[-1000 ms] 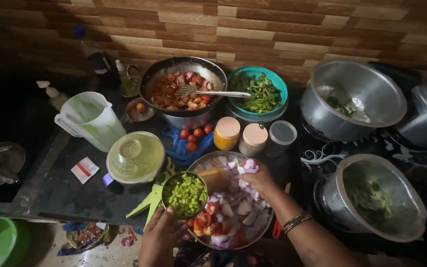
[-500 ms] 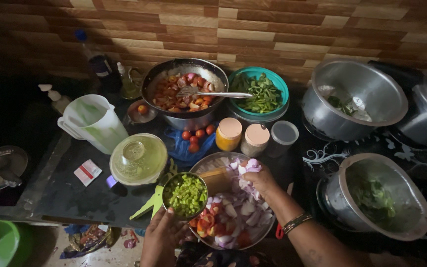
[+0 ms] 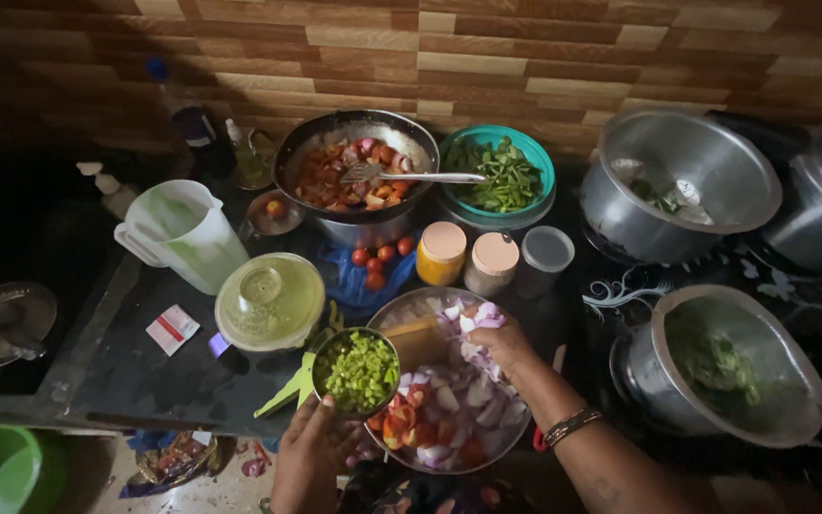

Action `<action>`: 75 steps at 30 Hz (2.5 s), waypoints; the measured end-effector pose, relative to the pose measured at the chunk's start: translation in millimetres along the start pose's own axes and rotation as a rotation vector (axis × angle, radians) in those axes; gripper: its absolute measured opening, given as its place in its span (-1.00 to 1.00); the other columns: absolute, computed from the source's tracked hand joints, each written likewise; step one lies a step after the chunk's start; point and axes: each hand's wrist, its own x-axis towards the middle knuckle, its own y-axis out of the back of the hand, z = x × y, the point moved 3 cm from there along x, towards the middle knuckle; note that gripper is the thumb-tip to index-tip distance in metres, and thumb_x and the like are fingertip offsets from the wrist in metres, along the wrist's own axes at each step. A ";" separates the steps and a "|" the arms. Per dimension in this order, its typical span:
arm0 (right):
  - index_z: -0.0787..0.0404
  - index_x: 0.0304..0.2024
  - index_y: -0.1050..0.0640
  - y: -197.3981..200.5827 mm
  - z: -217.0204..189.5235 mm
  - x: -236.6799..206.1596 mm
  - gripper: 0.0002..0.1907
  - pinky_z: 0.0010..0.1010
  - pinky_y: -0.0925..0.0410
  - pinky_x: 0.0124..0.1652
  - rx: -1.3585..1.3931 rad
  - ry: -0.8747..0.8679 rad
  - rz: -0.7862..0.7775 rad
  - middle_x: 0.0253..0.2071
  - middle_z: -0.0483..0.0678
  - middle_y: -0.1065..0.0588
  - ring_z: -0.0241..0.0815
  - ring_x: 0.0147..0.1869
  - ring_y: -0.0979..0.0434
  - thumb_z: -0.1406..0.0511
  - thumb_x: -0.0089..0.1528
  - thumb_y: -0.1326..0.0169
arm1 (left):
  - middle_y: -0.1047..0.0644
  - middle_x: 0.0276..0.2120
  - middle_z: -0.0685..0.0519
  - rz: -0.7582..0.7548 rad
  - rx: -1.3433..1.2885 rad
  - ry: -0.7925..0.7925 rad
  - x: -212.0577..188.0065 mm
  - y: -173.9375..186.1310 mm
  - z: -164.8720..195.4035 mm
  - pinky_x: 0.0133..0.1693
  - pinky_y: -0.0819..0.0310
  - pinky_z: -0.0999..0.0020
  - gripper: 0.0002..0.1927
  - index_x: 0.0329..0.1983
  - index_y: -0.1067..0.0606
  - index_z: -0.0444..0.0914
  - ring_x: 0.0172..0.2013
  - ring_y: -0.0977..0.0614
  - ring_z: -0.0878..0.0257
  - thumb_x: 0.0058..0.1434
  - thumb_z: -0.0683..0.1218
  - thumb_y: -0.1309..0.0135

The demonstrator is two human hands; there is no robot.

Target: The person prepares a dish at a kitchen counter. They pour contents from a plastic jar into a pot, add chopped greens and other vegetables from bowls into cooking pots, transfer chopped tomatoes and onions by hand, and use a spatula to add a yellow paste from a jar into a pot.

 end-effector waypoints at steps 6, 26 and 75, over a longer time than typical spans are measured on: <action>0.25 -0.05 -0.59 -2.5 -13.6 -9.0 -0.58 -0.35 -0.47 -0.32 0.014 -0.019 -0.008 -0.27 -0.03 -0.59 -0.18 -0.31 -0.60 0.44 0.01 -0.14 | -0.56 -0.21 -0.16 -0.015 0.047 0.014 -0.4 8.1 -1.8 -0.39 -0.43 0.22 -0.50 0.26 -0.37 -0.30 -0.32 -0.59 0.08 0.30 0.02 0.00; 0.23 -0.03 -0.46 206.5 -241.2 -130.0 -0.61 -0.34 -0.46 -0.32 -0.181 0.212 0.341 -0.21 0.00 -0.50 -0.13 -0.23 -0.57 0.47 0.08 -0.17 | -0.50 0.11 -0.19 -0.174 0.110 0.061 6.6 -27.5 -8.3 0.08 -0.48 -0.09 -0.51 0.35 -0.28 -0.34 0.07 -0.57 -0.06 0.39 -0.07 0.16; -0.06 0.16 -0.54 40.0 -8.0 -63.8 -0.49 -0.18 -0.42 0.15 -1.196 0.258 -0.067 0.21 0.07 -0.51 0.16 0.27 -0.53 0.36 0.14 -0.06 | -0.52 0.08 -0.19 -0.198 0.078 0.028 -13.9 -42.7 9.8 0.10 -0.50 -0.06 -0.53 0.31 -0.30 -0.34 0.03 -0.60 -0.08 0.37 -0.08 0.18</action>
